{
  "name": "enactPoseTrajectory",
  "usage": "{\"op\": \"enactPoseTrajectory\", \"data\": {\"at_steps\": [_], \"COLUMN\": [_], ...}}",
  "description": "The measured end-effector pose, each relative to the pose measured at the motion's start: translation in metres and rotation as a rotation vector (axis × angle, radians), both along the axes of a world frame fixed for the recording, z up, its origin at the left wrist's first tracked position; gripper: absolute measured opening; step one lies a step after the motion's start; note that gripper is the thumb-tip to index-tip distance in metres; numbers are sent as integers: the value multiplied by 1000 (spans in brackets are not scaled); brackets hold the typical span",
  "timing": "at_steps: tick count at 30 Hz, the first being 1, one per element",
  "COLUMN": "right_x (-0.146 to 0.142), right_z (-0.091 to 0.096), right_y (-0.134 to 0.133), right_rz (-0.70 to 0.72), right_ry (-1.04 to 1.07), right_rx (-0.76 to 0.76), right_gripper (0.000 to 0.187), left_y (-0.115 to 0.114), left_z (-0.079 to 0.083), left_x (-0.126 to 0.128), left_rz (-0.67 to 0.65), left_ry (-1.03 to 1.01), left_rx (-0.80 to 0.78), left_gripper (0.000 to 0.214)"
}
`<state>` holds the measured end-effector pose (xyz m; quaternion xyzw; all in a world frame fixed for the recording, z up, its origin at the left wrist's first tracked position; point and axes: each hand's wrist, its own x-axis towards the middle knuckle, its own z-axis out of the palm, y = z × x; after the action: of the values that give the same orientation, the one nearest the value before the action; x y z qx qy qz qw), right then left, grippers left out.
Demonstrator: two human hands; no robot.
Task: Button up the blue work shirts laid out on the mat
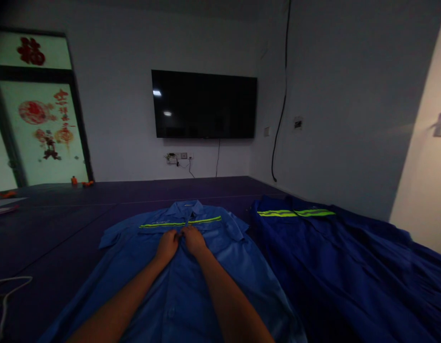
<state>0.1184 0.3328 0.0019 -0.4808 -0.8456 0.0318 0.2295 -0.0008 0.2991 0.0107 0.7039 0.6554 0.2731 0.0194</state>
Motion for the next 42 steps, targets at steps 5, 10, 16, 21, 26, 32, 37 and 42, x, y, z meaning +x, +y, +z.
{"op": "enactPoseTrajectory", "data": {"at_steps": [5, 10, 16, 21, 26, 32, 37, 42], "right_x": [1, 2, 3, 2, 2, 2, 2, 2], "right_z": [-1, -1, 1, 0, -2, 1, 1, -1], "right_y": [4, 7, 5, 5, 5, 0, -1, 2], "right_rz": [22, 53, 43, 26, 27, -6, -9, 2], "right_ry": [1, -5, -9, -13, -17, -38, -77, -73], "right_rx": [-1, -2, -18, -11, -14, 1, 18, 16], "right_gripper": [28, 26, 26, 27, 25, 28, 30, 30], "left_y": [2, -1, -6, -8, -10, -9, -9, -10], "left_z": [-2, -1, 3, 7, 8, 7, 7, 9], "left_x": [-2, -1, 0, 2, 3, 4, 4, 3], "left_rz": [-8, 16, 31, 42, 31, 35, 35, 26], "left_ry": [-22, 7, 43, 80, 89, 83, 90, 84], "left_rx": [28, 14, -10, -45, -33, -16, -14, -29], "left_gripper": [18, 21, 26, 26, 26, 24, 24, 23]}}
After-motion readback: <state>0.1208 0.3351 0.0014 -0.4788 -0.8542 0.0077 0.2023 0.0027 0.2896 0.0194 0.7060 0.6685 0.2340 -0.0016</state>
